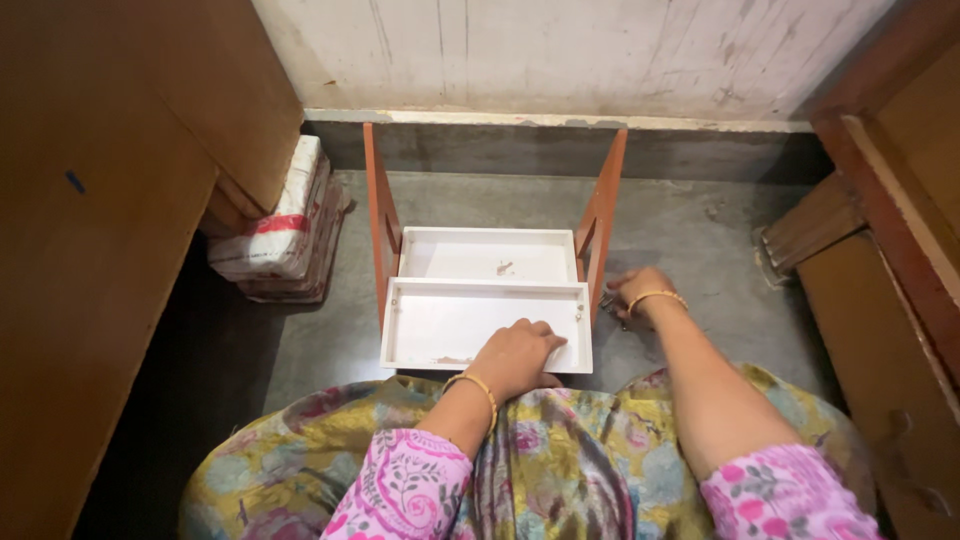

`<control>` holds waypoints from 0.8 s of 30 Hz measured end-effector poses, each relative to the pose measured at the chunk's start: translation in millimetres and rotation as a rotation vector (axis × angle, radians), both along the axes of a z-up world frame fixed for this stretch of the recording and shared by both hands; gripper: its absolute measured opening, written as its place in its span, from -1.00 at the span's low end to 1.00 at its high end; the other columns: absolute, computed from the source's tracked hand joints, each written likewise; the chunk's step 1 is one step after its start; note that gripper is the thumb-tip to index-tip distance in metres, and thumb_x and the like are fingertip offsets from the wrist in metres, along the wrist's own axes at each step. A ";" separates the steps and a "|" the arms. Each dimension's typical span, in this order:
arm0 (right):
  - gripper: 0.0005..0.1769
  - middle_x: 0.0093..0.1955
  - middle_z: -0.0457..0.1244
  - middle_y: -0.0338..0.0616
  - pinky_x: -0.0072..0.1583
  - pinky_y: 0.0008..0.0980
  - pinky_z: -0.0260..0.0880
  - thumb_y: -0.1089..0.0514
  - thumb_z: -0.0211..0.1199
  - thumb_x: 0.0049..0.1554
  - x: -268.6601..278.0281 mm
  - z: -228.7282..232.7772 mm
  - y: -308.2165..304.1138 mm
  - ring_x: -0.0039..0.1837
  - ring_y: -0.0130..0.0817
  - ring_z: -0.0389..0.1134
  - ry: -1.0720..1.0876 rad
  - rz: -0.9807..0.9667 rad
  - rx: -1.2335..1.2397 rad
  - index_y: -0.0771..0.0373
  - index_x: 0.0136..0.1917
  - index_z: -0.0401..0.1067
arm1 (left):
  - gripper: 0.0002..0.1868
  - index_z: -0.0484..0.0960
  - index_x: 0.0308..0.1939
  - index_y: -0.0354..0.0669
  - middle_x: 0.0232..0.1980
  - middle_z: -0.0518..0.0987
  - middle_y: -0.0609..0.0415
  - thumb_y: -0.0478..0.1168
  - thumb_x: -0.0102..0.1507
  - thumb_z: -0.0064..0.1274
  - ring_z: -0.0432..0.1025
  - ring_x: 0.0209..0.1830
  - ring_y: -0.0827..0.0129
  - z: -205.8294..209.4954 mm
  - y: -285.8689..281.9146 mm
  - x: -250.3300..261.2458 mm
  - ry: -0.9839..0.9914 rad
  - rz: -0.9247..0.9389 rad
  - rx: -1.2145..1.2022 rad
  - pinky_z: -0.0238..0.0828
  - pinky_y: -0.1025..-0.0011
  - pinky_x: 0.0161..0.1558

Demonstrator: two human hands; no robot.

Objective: The person removes screws from a two-tier white drawer unit using their hands. They detach the side panels and separate the drawer trays, leaving the components disassembled on the floor.

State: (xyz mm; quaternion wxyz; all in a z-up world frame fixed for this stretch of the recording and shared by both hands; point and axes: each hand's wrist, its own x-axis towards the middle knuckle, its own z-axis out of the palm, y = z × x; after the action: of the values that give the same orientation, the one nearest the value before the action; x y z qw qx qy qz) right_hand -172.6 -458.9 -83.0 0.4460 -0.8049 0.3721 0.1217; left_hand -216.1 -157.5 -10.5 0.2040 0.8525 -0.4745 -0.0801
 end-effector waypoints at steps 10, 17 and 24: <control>-0.60 0.20 0.39 -0.14 -0.04 -0.34 0.54 0.26 0.11 0.22 -14.2 55.7 38.7 0.03 -0.36 0.44 -0.124 0.093 0.430 0.31 0.32 0.41 | -0.85 0.77 -0.28 0.05 -0.20 0.66 0.05 -0.06 0.23 0.16 0.56 -0.15 0.10 -26.0 8.2 30.3 -0.126 0.150 0.067 0.51 0.14 -0.16; -0.60 0.18 0.38 -0.07 -0.03 -0.36 0.55 0.26 0.08 0.23 -1.7 45.9 57.0 0.04 -0.36 0.46 -0.231 0.049 0.407 0.34 0.33 0.39 | -0.72 0.78 -0.23 0.04 -0.24 0.68 -0.05 0.09 0.19 0.21 0.57 -0.15 0.07 -4.1 16.3 36.0 0.078 0.313 0.075 0.49 0.13 -0.10; -0.71 -0.01 0.40 -0.07 -0.11 -0.47 0.54 0.34 0.18 0.18 7.0 38.9 58.5 -0.03 -0.39 0.45 -0.258 -0.035 0.447 0.42 0.18 0.48 | -0.74 0.77 -0.07 -0.05 -0.13 0.68 -0.12 -0.10 0.25 0.09 0.56 -0.12 -0.06 -28.8 -22.9 63.2 0.178 0.501 -0.351 0.47 0.10 -0.02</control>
State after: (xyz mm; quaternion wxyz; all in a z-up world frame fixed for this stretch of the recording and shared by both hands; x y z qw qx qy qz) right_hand -165.6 -400.4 -44.1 0.6587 -0.6885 0.2900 0.0895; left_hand -152.9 -180.3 -39.2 0.4022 0.8843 -0.2365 -0.0185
